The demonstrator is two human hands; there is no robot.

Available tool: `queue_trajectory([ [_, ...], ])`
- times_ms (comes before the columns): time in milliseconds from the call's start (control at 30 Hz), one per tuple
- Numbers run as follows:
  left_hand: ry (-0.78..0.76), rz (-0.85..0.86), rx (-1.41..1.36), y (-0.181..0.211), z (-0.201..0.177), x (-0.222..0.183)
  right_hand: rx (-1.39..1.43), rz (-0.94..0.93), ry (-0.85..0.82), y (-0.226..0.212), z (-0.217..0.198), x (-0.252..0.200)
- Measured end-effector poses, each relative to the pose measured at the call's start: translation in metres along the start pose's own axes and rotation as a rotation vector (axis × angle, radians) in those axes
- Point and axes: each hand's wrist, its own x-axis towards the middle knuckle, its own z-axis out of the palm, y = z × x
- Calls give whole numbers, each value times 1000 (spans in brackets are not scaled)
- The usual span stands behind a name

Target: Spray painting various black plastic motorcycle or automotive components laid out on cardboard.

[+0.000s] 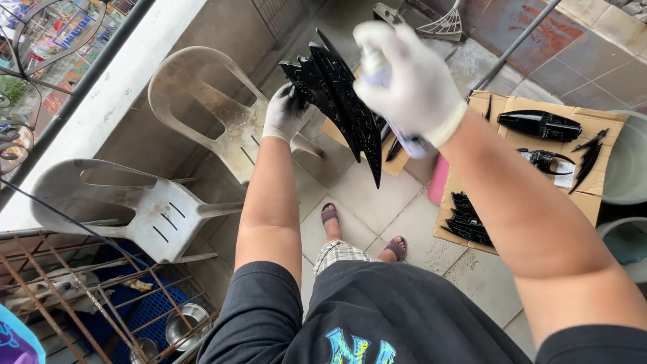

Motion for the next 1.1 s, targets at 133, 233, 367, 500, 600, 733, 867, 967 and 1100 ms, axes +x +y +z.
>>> queue_trajectory([
  [133, -28, -39, 71, 9, 3, 15, -29, 176, -131, 3, -3, -22],
  [233, -57, -70, 71, 11, 2, 28, -35, 62, 10, 0, -5, 9],
  [367, -55, -80, 58, 7, -7, 63, -121, -20, 130, 32, 17, 55],
  [500, -43, -115, 77, 16, -5, 86, -122, 110, 42, 24, 28, 12],
  [600, 56, -112, 20, 16, -18, 109, -136, 236, -150, 26, 42, -51],
  [733, -40, -57, 32, 30, -16, 136, -138, 530, -214, 24, 40, -89],
  [867, 98, -54, 6, 42, -3, 138, -76, 299, 84, 12, 8, -51],
  [967, 243, -57, -219, 16, -33, 155, 100, 359, 177, -6, -17, -25],
  [1100, 99, 42, -264, 12, -18, 124, 144, 303, 197, -13, -21, -22],
])
